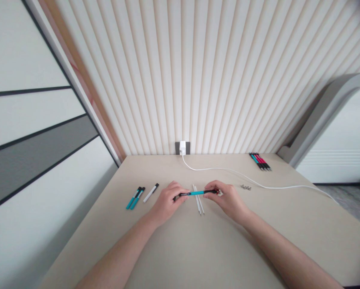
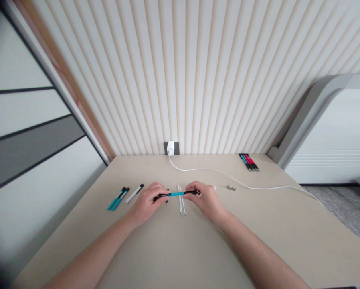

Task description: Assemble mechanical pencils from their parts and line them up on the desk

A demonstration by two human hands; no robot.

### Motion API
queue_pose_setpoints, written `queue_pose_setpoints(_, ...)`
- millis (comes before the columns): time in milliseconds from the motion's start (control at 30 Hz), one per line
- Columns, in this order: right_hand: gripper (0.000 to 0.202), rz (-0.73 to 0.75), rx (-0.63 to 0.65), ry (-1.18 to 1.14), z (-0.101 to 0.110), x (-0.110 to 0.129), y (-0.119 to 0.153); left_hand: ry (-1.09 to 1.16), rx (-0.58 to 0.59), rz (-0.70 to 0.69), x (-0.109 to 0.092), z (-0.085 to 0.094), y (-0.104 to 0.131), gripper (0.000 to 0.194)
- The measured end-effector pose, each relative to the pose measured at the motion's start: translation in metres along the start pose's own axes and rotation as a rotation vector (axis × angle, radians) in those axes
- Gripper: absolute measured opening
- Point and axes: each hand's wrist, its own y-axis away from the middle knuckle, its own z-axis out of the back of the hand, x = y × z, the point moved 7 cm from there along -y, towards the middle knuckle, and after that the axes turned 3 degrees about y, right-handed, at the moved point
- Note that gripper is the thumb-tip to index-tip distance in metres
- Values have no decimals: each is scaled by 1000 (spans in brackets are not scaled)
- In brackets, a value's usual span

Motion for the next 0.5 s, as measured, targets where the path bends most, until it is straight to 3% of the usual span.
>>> queue_pose_setpoints(233, 18, -23, 10, -104, -2, -3, -3, -54, -87, 91, 6, 8, -2, 10)
queue_pose_setpoints(367, 22, 25, 33, -280, -2, -1, -5, -68, -105, 136, 10, 11, -1, 11)
queue_pose_setpoints(500, 27, -60, 54, -530, -4, -10, -7, -27, -95, 163, 10, 12, -1, 12)
